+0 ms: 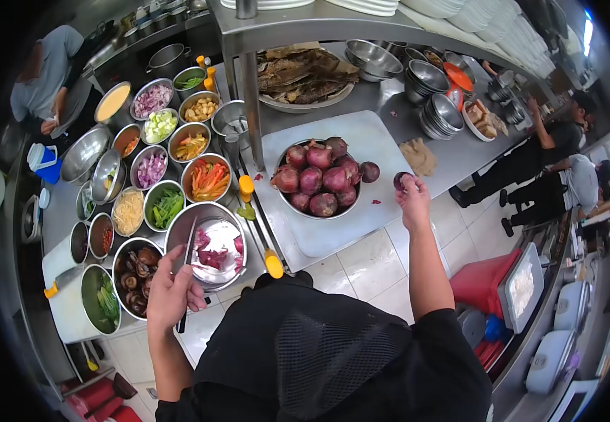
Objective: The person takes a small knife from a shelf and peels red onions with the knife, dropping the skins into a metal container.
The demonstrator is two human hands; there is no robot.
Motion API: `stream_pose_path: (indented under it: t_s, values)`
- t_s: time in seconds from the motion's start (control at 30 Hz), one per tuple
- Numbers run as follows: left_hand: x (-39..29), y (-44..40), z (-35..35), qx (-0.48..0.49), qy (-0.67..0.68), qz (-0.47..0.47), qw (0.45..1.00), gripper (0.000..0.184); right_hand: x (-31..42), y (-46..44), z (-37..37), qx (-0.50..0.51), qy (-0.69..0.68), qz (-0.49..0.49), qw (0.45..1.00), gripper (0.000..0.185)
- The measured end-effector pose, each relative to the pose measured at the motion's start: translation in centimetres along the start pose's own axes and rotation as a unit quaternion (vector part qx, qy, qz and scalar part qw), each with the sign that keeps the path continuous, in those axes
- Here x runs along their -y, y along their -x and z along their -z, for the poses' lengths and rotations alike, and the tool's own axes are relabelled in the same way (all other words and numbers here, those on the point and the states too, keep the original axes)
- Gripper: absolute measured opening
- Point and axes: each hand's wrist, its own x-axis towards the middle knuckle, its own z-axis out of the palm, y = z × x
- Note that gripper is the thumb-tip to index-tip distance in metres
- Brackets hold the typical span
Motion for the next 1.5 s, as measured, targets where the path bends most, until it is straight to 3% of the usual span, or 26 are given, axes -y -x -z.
stream_pose_path:
  t_s: [0.07,0.17,0.27,0.37,0.4,0.6,0.7,0.8,0.9,1.07,1.13,1.17,1.2,1.23,1.27,1.33,1.4,1.47,1.5]
  values:
    - [-0.5,0.5,-1.2,-0.025,0.009,0.003,1.000,0.052,0.3,-2.6,0.5,-0.015,0.067,0.026,0.997,0.047]
    - [-1.1,1.2,-2.9,-0.055,0.001,0.002,0.998,0.053,-1.4,-9.3,0.9,0.018,0.130,0.180,0.975,0.047]
    - [-1.2,1.8,-4.4,-0.082,-0.002,0.004,0.997,0.053,-1.9,-15.0,0.1,0.012,0.175,0.256,0.951,0.048]
    - [-1.6,2.6,-5.8,-0.106,-0.008,0.003,0.994,0.052,0.3,-17.3,-1.3,-0.061,0.335,0.270,0.901,0.049]
    - [-1.7,2.8,-6.1,-0.111,-0.006,0.003,0.994,0.052,1.5,-16.6,-2.1,-0.110,0.420,0.235,0.870,0.049]
    - [-1.7,3.1,-7.7,-0.144,0.006,-0.004,0.990,0.053,0.1,-20.6,-1.0,-0.061,0.649,0.173,0.738,0.045]
    - [-1.0,2.9,-8.0,-0.170,0.003,-0.002,0.985,0.054,1.2,-19.9,-1.7,-0.069,0.651,0.201,0.729,0.039]
    - [-0.3,2.7,-7.8,-0.194,-0.024,0.005,0.981,0.054,0.7,-22.7,-2.5,-0.054,0.610,0.311,0.726,0.036]
    - [-0.2,2.3,-7.8,-0.201,-0.037,0.012,0.979,0.055,1.6,-26.4,-4.8,-0.012,0.619,0.257,0.742,0.035]
    - [-3.2,2.3,-9.9,-0.188,-0.178,0.059,0.964,0.059,0.6,-32.4,-6.4,0.073,0.503,0.196,0.839,0.043]
    - [-3.0,1.8,-9.4,-0.148,-0.283,0.066,0.945,0.049,-0.8,-37.9,-5.4,0.167,0.638,0.254,0.708,0.042]
    - [-2.8,1.6,-8.9,-0.127,-0.333,0.067,0.932,0.047,-2.9,-41.7,-5.4,0.210,0.745,0.344,0.532,0.041]
    - [-3.3,1.5,-9.0,-0.135,-0.353,0.078,0.923,0.047,-1.9,-41.3,-5.9,0.261,0.797,0.378,0.392,0.033]
    - [-3.8,1.0,-9.4,-0.139,-0.373,0.088,0.913,0.047,-2.9,-43.5,-5.8,0.262,0.798,0.402,0.365,0.033]
    - [-4.0,0.7,-9.3,-0.148,-0.390,0.116,0.901,0.048,-3.1,-44.0,-5.6,0.255,0.792,0.402,0.383,0.034]
    - [-3.1,0.1,-8.6,-0.155,-0.427,0.144,0.879,0.050,0.5,-37.6,-7.5,0.190,0.693,0.161,0.677,0.024]
    - [-2.3,0.0,-8.2,-0.174,-0.451,0.129,0.866,0.048,-4.4,-43.7,-5.5,0.198,0.732,0.324,0.565,0.022]
    - [-1.8,-0.3,-7.9,-0.167,-0.474,0.123,0.856,0.051,-4.4,-43.3,-4.4,0.177,0.782,0.480,0.356,0.022]
    - [-2.7,-0.4,-8.0,-0.152,-0.482,0.130,0.853,0.053,-4.1,-41.5,-4.5,0.144,0.739,0.460,0.471,0.022]
